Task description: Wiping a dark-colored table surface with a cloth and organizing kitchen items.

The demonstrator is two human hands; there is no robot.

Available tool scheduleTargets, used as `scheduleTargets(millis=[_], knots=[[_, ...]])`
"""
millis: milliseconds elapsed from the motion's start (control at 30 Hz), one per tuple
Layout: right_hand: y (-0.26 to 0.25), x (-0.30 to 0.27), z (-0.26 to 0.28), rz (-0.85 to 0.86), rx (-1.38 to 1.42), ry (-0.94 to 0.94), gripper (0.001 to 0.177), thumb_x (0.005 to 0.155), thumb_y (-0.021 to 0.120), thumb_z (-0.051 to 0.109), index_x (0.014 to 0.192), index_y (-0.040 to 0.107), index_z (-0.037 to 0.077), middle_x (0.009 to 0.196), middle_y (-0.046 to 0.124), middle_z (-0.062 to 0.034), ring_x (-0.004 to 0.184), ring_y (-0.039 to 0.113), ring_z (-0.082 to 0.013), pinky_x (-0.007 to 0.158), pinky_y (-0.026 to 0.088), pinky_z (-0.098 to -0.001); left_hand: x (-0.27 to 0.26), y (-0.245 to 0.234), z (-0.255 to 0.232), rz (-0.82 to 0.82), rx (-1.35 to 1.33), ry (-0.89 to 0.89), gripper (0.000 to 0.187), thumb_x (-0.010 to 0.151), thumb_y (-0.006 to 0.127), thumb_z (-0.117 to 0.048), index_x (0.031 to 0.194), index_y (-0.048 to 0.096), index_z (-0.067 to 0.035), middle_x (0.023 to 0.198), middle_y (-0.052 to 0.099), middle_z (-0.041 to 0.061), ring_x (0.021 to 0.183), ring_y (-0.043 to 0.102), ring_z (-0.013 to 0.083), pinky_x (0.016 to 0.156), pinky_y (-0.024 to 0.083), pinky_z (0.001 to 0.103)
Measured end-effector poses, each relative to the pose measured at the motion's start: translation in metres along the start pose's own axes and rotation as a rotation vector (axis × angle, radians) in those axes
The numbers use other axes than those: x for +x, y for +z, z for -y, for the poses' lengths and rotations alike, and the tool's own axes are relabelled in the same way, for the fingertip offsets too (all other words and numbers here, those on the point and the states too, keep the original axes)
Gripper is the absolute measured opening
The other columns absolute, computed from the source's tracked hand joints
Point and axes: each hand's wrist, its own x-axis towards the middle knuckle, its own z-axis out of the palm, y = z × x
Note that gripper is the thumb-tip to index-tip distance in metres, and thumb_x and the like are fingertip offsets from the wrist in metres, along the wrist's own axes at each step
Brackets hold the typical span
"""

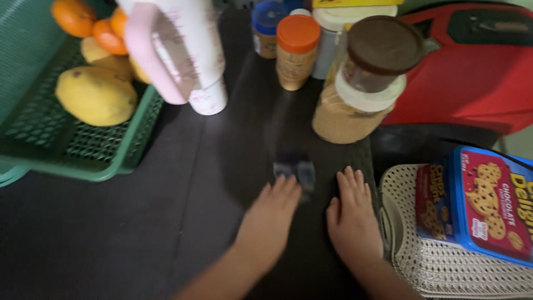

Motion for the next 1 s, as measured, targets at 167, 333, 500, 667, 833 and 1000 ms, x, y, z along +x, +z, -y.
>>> scheduleTargets(millis=[167, 333, 500, 667, 833, 1000], knots=[[-0.02, 0.002, 0.026, 0.019, 0.128, -0.01, 0.054, 0.091, 0.058, 0.011, 0.143, 0.049, -0.001, 0.155, 0.044, -0.0238, 0.148, 0.035, -0.0431, 0.118, 0.03, -0.049, -0.052, -0.014, -0.019, 0.001, -0.172, 0.07, 0.052, 0.085, 0.051, -0.003, 0.136, 0.056, 0.006, 0.147, 0.055, 0.023, 0.139, 0.049, 0.0405, 0.112, 0.037, 0.046], [-0.021, -0.021, 0.071, 0.11, 0.304, -0.166, 0.058, 0.087, 0.059, 0.007, 0.143, 0.05, 0.001, 0.154, 0.048, -0.0218, 0.146, 0.043, -0.0409, 0.119, 0.036, -0.0468, -0.033, -0.024, -0.029, -0.127, -0.622, -0.431, 0.05, 0.081, 0.069, 0.002, 0.13, 0.06, -0.004, 0.127, 0.069, 0.016, 0.121, 0.066, 0.0354, 0.1, 0.054, 0.04], [-0.011, -0.033, 0.07, 0.236, 0.265, -0.316, 0.06, 0.085, 0.062, 0.004, 0.143, 0.05, -0.004, 0.148, 0.05, -0.024, 0.142, 0.042, -0.0437, 0.114, 0.034, -0.0531, -0.018, -0.031, -0.016, -0.154, -0.992, -0.665, 0.051, 0.075, 0.069, 0.009, 0.121, 0.056, -0.007, 0.106, 0.074, 0.01, 0.106, 0.074, 0.0214, 0.087, 0.063, 0.031], [0.002, -0.004, 0.04, 0.252, 0.157, -0.383, 0.049, 0.088, 0.059, 0.005, 0.138, 0.055, 0.001, 0.148, 0.053, -0.0204, 0.142, 0.044, -0.0387, 0.115, 0.036, -0.0501, -0.017, -0.046, -0.003, -0.211, -0.87, -0.665, 0.045, 0.074, 0.068, 0.009, 0.117, 0.063, -0.006, 0.111, 0.071, 0.008, 0.106, 0.071, 0.0191, 0.08, 0.061, 0.032], [0.008, 0.035, 0.025, 0.228, 0.092, -0.329, 0.048, 0.091, 0.057, 0.003, 0.138, 0.055, 0.001, 0.15, 0.051, -0.0211, 0.143, 0.043, -0.0396, 0.116, 0.036, -0.0502, -0.019, -0.075, 0.013, -0.294, -0.763, -0.68, 0.039, 0.079, 0.071, 0.003, 0.116, 0.068, -0.007, 0.112, 0.074, 0.009, 0.104, 0.072, 0.0176, 0.083, 0.06, 0.031], [0.001, 0.007, 0.029, 0.248, 0.04, -0.364, 0.05, 0.09, 0.057, 0.004, 0.14, 0.053, 0.0, 0.15, 0.048, -0.0236, 0.142, 0.042, -0.0438, 0.115, 0.035, -0.051, -0.028, -0.115, 0.043, -0.518, 0.066, -0.418, 0.049, 0.078, 0.072, 0.0, 0.124, 0.061, -0.008, 0.131, 0.06, 0.013, 0.126, 0.053, 0.035, 0.104, 0.046, 0.048]])
